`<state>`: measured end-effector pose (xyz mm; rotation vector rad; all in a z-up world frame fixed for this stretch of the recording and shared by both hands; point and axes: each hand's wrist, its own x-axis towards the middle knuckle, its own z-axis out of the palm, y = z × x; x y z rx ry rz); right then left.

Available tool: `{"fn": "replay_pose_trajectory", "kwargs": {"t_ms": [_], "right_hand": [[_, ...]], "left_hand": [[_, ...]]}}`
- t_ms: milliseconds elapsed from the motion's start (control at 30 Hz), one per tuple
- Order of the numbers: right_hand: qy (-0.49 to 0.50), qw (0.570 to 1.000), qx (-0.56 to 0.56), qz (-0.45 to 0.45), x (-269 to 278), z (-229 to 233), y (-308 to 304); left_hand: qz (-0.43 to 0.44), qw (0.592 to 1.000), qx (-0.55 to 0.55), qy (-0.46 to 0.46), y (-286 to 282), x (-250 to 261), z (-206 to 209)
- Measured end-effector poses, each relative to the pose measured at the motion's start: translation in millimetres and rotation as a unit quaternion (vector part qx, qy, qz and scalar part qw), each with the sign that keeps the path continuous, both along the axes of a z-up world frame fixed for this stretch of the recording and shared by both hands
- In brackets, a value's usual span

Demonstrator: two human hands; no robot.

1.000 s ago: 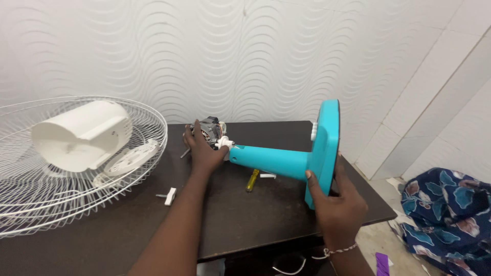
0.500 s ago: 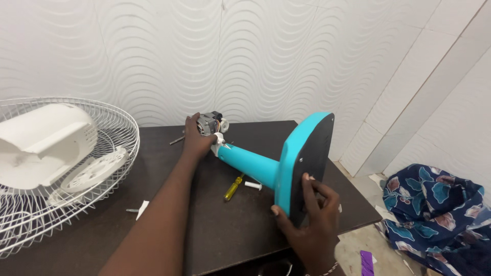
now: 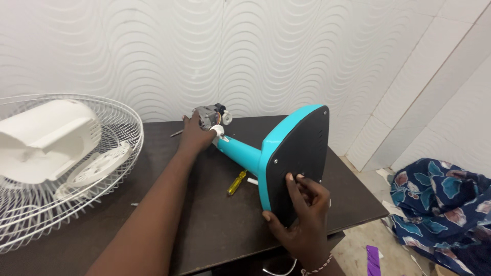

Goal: The person disassembles a teal electric fan on a dark table. They remove the white plastic collar around the motor shaft, detach the motor assembly from the neck, and then use a yellow screwdriver to remove multiple screws from the back of the fan's base.

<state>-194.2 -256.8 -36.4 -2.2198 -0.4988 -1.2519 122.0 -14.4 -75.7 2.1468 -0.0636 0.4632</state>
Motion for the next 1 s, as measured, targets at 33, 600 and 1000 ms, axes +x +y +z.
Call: {"fn": "replay_pose_trajectory", "kwargs": {"t_ms": [33,600,1000], "right_hand": [[0.002,1.000,0.005,0.007,0,0,0],[-0.022,0.998,-0.056,0.029,-16,20,41],[0.024,0.986,-0.085,0.144,-20,27,72]], "left_hand": [[0.012,1.000,0.015,0.000,1,-13,8],[-0.290,0.892,-0.331,-0.104,-33,-300,124],[-0.235,0.902,-0.352,-0.085,43,-282,111]]}}
